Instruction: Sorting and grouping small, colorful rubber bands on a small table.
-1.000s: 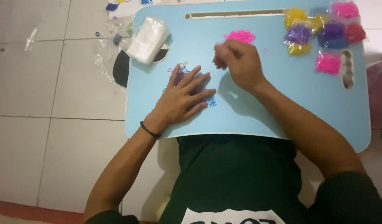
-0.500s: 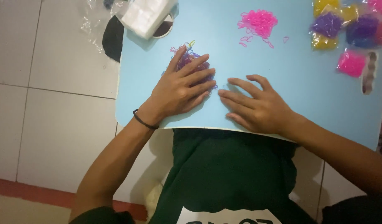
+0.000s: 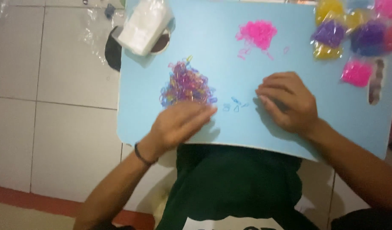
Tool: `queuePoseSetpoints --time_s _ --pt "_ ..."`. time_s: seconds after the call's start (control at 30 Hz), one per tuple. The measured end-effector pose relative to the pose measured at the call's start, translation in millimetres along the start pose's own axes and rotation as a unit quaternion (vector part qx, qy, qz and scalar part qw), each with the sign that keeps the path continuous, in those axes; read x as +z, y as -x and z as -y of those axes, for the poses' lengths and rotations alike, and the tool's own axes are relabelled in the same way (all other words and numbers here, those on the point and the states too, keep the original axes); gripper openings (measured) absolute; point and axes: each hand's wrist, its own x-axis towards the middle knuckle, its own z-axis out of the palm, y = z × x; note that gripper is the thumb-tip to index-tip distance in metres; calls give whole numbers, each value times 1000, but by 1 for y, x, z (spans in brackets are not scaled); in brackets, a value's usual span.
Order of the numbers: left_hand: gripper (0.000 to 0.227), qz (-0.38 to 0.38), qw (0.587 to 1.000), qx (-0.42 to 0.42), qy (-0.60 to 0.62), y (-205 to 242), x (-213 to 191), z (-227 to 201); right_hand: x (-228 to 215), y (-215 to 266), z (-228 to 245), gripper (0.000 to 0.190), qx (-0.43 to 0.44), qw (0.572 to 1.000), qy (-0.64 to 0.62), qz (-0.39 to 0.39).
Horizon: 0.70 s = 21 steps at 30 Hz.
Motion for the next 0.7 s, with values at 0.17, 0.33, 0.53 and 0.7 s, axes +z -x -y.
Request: queuePoseSetpoints --time_s 0.17,0.33,0.53,0.7 --pt "31 -12 986 -61 -156 30 -7 -1 -1 -12 5 15 44 996 -73 -2" --pt "53 103 958 -205 -173 26 -18 -3 -7 -19 9 17 110 987 -120 4" --pt "75 201 922 -296 -146 5 -7 5 -11 -19 3 19 119 982 -128 71" --pt "90 276 901 -318 -104 -4 -8 11 -13 -32 4 19 132 975 -119 136"
